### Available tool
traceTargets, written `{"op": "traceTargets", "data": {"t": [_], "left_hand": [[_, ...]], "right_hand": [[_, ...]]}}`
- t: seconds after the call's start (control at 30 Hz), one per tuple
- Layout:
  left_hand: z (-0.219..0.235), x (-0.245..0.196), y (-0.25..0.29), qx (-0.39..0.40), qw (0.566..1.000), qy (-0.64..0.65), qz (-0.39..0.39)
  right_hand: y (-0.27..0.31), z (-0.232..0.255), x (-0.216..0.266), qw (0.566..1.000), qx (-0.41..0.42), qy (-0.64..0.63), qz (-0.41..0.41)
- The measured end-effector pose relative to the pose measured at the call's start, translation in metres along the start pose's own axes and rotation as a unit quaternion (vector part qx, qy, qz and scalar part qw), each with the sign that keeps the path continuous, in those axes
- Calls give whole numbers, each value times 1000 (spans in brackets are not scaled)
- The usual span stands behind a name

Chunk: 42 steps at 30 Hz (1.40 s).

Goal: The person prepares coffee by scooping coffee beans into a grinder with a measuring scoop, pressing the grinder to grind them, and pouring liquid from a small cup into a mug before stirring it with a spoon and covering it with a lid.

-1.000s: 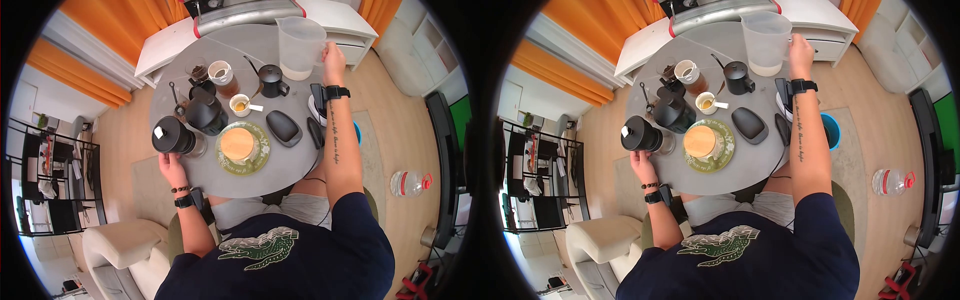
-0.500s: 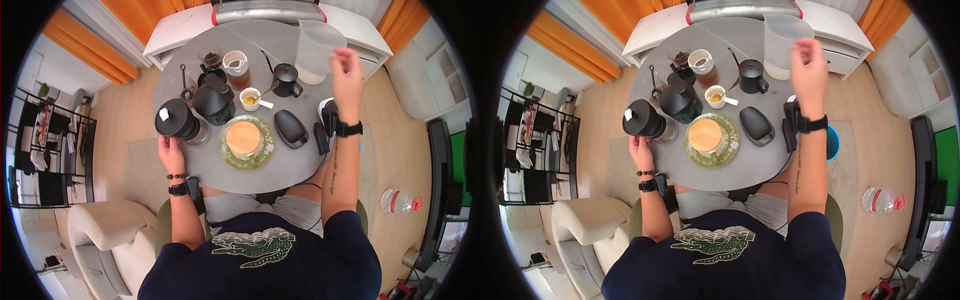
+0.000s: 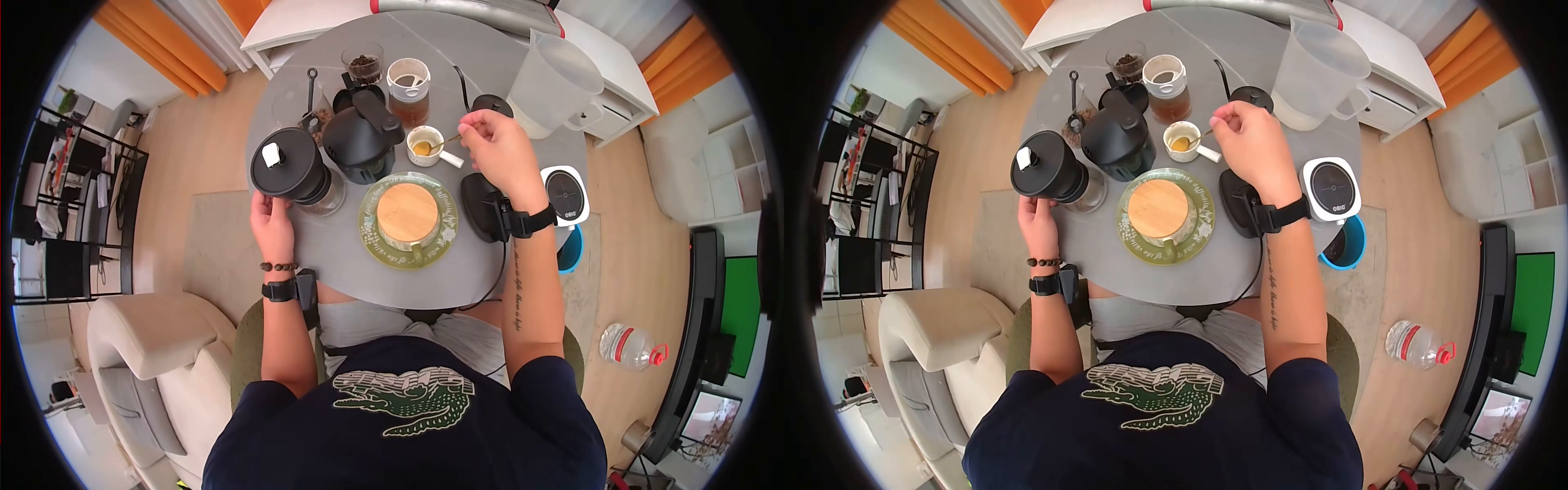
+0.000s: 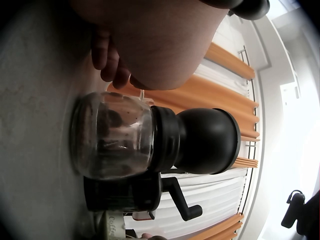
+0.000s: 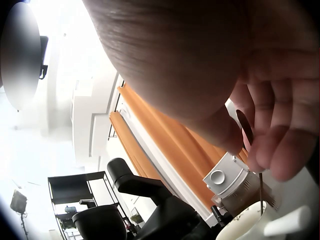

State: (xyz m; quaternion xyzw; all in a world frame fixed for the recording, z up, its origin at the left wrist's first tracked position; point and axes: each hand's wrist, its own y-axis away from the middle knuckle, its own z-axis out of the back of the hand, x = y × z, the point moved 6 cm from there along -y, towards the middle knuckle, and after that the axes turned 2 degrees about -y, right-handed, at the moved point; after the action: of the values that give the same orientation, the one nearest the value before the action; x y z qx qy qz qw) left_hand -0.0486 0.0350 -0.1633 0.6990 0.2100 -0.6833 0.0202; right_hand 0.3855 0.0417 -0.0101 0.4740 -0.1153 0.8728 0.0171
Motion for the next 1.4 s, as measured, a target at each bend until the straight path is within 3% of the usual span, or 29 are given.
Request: {"op": "traceTargets", "data": {"t": [0.07, 0.17, 0.23, 0.27, 0.33, 0.53, 0.83, 1.4], "left_hand": [[-3, 1, -2, 1, 1000, -11, 9], [-1, -3, -1, 2, 1000, -18, 11], [-1, -2, -3, 1, 999, -35, 8], [-3, -2, -2, 4, 999, -36, 8], [-3, -1, -3, -15, 999, -33, 14], [-3, 2, -4, -8, 998, -53, 20], [-4, 1, -4, -1, 999, -51, 5], [-8, 1, -5, 10, 1000, -24, 15]], "right_hand": [[-6, -6, -8, 999, 0, -34, -16], [3, -4, 8, 999, -24, -39, 28], [3, -4, 26, 982, -57, 66, 165], [4, -1, 30, 983, -60, 65, 163], [8, -3, 47, 962, -39, 136, 234], [5, -9, 51, 958, 10, 196, 209], [1, -16, 40, 961, -51, 154, 224], [1, -13, 41, 960, -57, 170, 215]]}}
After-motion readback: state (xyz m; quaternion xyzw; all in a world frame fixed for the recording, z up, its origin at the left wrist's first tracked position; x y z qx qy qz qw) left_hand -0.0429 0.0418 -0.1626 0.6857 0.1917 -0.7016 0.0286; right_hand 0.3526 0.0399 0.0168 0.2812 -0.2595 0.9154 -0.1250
